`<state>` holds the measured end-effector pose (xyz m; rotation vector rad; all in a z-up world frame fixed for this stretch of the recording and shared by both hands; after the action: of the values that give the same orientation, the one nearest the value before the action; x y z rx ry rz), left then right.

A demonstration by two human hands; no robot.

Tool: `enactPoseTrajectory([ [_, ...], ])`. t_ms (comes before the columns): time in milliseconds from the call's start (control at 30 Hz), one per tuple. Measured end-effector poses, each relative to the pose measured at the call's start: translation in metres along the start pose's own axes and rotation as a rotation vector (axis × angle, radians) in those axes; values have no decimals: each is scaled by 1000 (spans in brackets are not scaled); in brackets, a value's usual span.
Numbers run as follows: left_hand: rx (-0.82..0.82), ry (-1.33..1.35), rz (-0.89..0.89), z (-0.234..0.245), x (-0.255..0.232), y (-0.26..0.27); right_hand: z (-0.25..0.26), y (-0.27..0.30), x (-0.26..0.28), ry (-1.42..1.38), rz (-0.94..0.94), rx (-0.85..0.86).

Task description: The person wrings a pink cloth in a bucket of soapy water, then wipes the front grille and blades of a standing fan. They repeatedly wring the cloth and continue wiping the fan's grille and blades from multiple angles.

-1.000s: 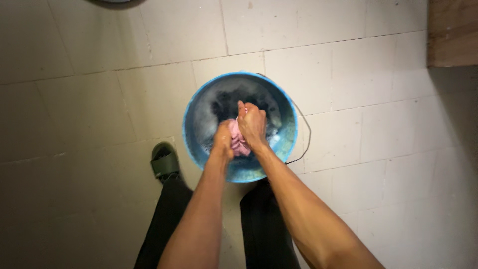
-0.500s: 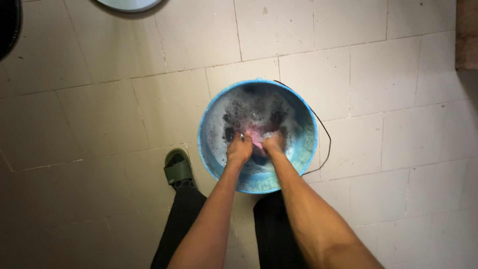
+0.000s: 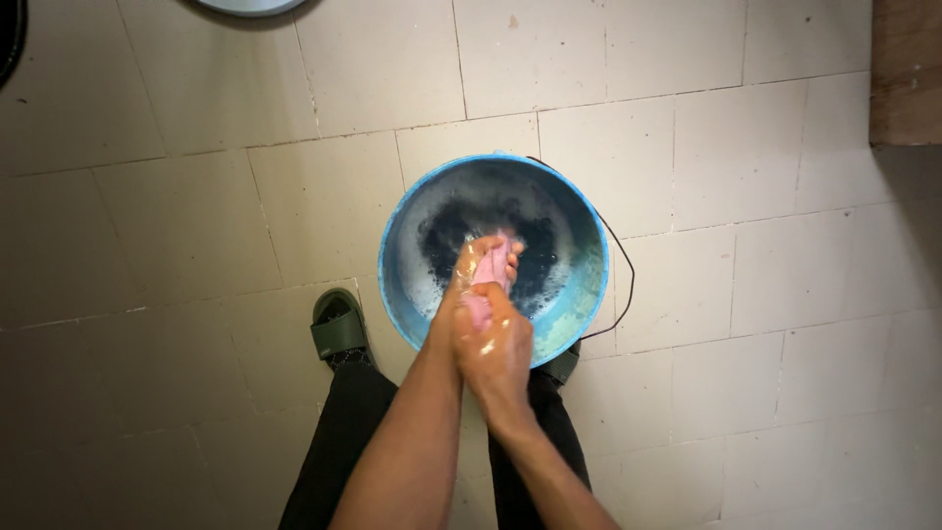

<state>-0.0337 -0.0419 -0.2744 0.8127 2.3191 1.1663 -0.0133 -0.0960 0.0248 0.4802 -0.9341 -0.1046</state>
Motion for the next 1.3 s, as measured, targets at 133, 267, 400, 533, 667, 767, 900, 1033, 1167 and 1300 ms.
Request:
enactPoseTrajectory([
  [133,-106,31,-53,6,-3,2,-5,-11,-2,-59,99,23],
  [267,-299,31,-147,11,-24,4,-10,-55,-36,207,156,-86],
  [400,-332,101,-141,9,-27,28,-16,-99,-107,59,15,-96],
  [533,-302,187,-147,-4,-23,22,-19,-132,-143,152,139,-53],
  [667,-384,142,-432,6,-43,25,-17,-148,-184,137,-120,-79],
  [767,-741,-275,-483,29,-64,48,-16,-151,-166,-17,288,-122],
  [900,-1073,-1029,-374,8,-87,85,-39,-147,-224,371,378,-176],
  [1033,-944,-1045,9,-25,-65,138,-85,-145,-315,652,-59,228],
  [1167,-858,-1198,-61,-55,-71,155,-98,-132,-344,518,-328,398],
  [1300,-789,-1048,81,-12,-44,99,-62,-128,-275,308,-236,173],
])
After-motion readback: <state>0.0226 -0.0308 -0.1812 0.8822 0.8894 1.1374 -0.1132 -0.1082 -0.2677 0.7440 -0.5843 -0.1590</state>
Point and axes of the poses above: each hand's wrist, its own y-axis away from the middle knuckle, its own z-axis out of the back of the hand, x = y × z, the point moved 10 cm from there along -y, towards the middle knuckle, and after that the axes turned 10 degrees about -y, right-handed, at the moved point
